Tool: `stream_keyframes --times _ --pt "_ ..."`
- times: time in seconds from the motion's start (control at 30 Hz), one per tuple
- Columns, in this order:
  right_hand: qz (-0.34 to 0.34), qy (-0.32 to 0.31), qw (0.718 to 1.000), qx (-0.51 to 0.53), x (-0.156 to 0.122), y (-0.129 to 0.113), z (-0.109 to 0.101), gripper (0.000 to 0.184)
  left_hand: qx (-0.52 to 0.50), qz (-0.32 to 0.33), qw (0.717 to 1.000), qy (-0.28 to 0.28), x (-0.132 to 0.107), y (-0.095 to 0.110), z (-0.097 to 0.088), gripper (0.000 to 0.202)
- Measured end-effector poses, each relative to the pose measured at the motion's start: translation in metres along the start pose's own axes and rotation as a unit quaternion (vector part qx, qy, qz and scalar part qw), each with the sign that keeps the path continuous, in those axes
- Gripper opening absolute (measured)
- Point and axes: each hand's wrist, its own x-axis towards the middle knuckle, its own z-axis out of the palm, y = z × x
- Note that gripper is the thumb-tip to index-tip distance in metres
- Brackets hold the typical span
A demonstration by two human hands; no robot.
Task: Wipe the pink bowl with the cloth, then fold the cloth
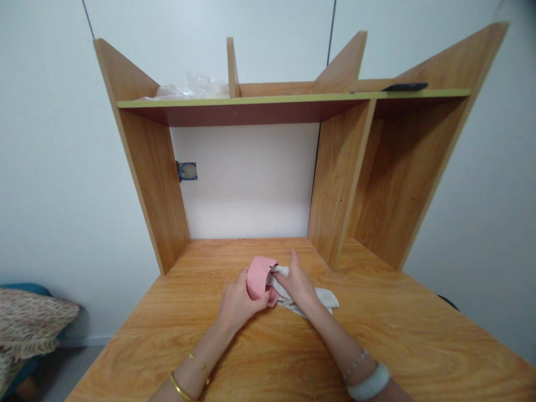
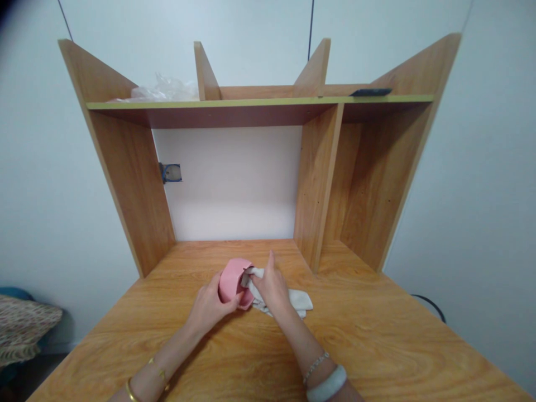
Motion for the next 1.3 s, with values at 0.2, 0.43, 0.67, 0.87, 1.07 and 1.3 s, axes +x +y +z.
stream_keyframes --times 0.2,0.43,0.67,0.87,1.07,1.3 --pt "-0.047 -0.014 0.996 -0.070 -0.004 -0.004 -0.010 0.078 0.021 0.034 0.999 -0.002 -0.002 0.004 -0.009 0.068" --pt "-0.130 -0.059 0.990 -0.001 -0.007 -0.002 -0.010 0.072 0.026 0.050 0.998 0.001 -0.003 0.002 -0.014 0.069" --pt "-0.100 -0.034 0.987 0.124 -0.004 0.002 0.004 0.069 -0.022 0.007 0.999 0.039 0.004 -0.005 -0.016 0.061" --pt "-0.047 0.036 0.959 0.276 -0.001 0.001 0.013 0.062 -0.185 0.030 0.981 0.040 0.007 -0.009 -0.003 0.074" --pt "-0.048 0.030 0.931 0.360 -0.001 0.000 0.027 0.055 -0.324 0.048 0.945 0.004 0.002 0.002 0.013 0.063" --pt "0.006 0.004 0.953 0.303 0.005 0.002 0.025 0.071 -0.254 0.020 0.967 0.032 0.003 0.000 0.004 0.065"
